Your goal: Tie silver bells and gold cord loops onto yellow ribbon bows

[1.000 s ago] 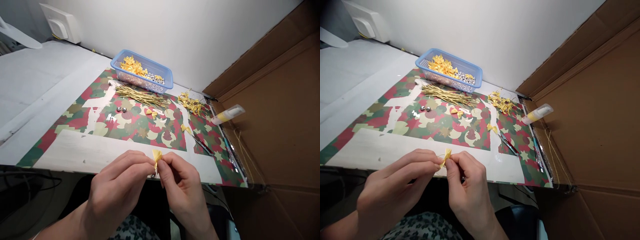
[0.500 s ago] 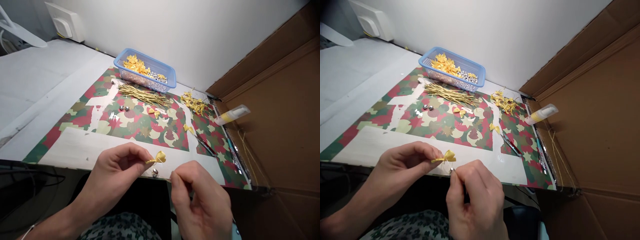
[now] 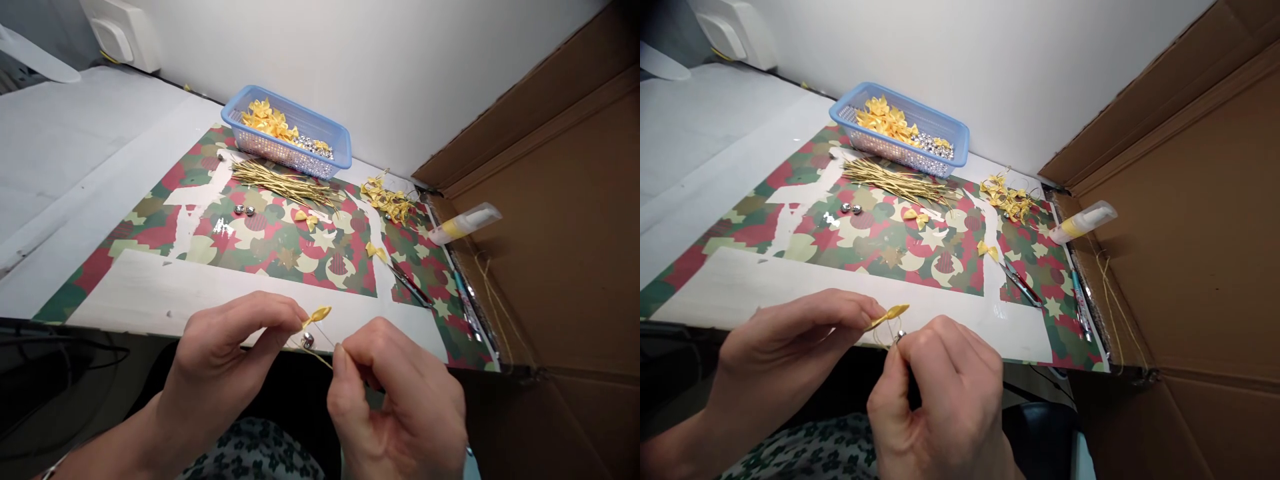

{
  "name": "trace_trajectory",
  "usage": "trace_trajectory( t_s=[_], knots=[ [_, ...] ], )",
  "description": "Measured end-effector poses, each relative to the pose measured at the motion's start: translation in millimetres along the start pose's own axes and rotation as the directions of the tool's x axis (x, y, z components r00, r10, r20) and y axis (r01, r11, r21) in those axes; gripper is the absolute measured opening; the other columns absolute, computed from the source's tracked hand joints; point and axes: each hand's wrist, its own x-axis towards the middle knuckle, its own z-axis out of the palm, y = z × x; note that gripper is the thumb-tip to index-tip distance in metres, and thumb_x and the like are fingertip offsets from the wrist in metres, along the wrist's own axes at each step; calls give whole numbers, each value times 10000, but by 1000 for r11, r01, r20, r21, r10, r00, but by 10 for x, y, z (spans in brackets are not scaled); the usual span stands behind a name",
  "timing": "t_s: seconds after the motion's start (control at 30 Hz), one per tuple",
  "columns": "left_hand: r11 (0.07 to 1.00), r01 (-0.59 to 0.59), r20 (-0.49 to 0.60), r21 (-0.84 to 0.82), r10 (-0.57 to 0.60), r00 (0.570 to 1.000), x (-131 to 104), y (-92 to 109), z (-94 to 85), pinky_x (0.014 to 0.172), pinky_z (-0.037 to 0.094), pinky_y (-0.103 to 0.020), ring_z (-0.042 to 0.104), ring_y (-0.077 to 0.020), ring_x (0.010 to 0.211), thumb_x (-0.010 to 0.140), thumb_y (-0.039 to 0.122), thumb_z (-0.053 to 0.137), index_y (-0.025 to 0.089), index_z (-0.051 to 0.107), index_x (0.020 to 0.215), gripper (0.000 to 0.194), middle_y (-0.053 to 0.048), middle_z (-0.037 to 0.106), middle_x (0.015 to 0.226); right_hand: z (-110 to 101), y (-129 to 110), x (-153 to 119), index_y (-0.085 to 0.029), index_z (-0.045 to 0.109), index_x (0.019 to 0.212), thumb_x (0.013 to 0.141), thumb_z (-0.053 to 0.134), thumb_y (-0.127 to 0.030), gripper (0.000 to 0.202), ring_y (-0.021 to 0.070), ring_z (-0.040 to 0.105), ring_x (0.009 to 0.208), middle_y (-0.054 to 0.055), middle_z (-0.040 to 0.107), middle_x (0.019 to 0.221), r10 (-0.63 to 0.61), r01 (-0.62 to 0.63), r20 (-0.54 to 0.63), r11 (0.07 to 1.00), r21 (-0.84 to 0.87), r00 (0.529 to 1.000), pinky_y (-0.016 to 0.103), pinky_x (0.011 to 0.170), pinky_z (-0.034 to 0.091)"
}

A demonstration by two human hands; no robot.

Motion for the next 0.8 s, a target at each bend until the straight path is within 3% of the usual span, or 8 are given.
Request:
trace_trajectory(
  t_s=[0.2, 0.63, 0.8],
  knots=[
    [999, -32, 21, 36, 31, 999, -11, -7, -8, 872, 595, -172, 744, -100, 878, 923, -12, 625, 240, 691, 966, 265, 50, 771, 962, -34, -24, 34, -187, 472, 711, 908, 534, -14, 270, 81, 401, 565, -49, 395, 633, 42, -38, 81, 998, -46, 996, 280, 561, 317],
    [990, -120, 84, 72, 114, 990, -2, 4, -16, 891, 575, -129, 745, -87, 898, 890, -98, 584, 205, 662, 967, 322, 11, 771, 990, -67, -24, 61, -169, 514, 692, 900, 535, -11, 262, 72, 400, 534, -41, 440, 616, 15, -6, 115, 996, -84, 993, 275, 529, 309],
    [993, -100, 79, 57, 95, 992, -2, 16, 4, 861, 589, -130, 755, -91, 868, 883, -88, 584, 219, 668, 944, 324, 22, 784, 965, -59, -25, 57, -168, 515, 701, 895, 531, 9, 264, 74, 410, 532, -42, 440, 615, 9, 1, 120, 997, -79, 993, 269, 519, 307]
  ],
)
